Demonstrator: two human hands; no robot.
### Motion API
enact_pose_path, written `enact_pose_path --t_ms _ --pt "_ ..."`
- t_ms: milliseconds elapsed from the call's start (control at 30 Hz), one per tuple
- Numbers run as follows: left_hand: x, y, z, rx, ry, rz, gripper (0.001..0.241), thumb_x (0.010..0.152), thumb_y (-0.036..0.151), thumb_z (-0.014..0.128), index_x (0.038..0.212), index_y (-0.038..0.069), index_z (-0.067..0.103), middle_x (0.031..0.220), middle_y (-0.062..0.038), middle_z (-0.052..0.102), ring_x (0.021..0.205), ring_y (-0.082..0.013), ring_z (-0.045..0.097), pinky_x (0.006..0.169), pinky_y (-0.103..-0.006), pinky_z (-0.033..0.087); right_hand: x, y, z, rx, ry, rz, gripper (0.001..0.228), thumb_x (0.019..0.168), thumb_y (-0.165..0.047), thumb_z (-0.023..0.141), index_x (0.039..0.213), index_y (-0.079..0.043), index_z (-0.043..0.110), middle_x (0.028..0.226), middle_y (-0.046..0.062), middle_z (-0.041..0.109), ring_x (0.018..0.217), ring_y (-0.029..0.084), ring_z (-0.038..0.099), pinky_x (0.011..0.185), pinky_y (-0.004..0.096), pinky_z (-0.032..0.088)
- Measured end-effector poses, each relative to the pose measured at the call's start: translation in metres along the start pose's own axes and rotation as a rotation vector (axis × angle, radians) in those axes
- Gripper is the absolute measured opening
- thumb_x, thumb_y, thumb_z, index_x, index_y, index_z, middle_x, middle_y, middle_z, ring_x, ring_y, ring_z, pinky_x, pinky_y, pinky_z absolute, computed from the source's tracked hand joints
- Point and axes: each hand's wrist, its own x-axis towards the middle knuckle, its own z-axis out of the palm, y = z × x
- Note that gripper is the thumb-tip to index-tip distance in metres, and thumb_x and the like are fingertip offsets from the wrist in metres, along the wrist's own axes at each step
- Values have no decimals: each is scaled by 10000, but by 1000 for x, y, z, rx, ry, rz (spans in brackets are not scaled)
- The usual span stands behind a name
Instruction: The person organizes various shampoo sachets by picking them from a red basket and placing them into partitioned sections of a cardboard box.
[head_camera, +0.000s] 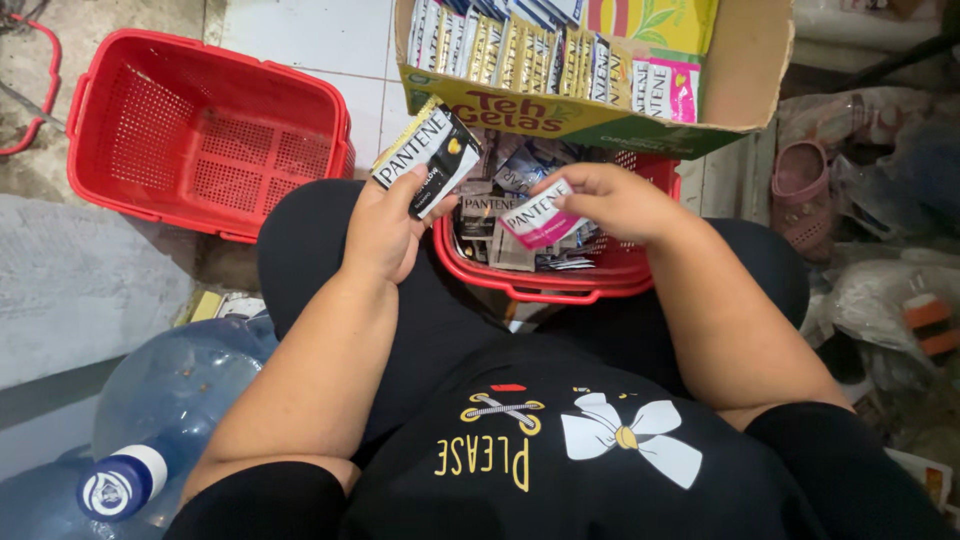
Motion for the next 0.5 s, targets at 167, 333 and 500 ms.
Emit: enact_pose_path --t_ms 167,333,500 --pt "0 -4 4 -14 -59 -35 402 1030 162 556 1398 4 515 1271 -141 669 1082 -243 705 815 -387 625 -22 -10 -5 184 -7 -100 290 983 -12 558 1261 6 638 1125 94 728 1044 137 680 945 307 524" --pt "-5 -4 10 -75 -141 -173 510 1068 361 462 1424 -1 508 1314 -161 660 1143 -275 694 871 -418 620 -28 -10 9 488 -34 -270 203 989 15 615 1189 -11 647 1108 77 718 1042 159 687 951 327 543" --pt "-10 -12 12 -101 -300 -271 552 1044 385 478 1448 10 480 1365 -134 647 1236 -229 665 1039 -388 565 -8 -2 44 366 242 -337 153 983 16 669 1130 -14 637 1087 73 702 1021 134 668 956 304 536"
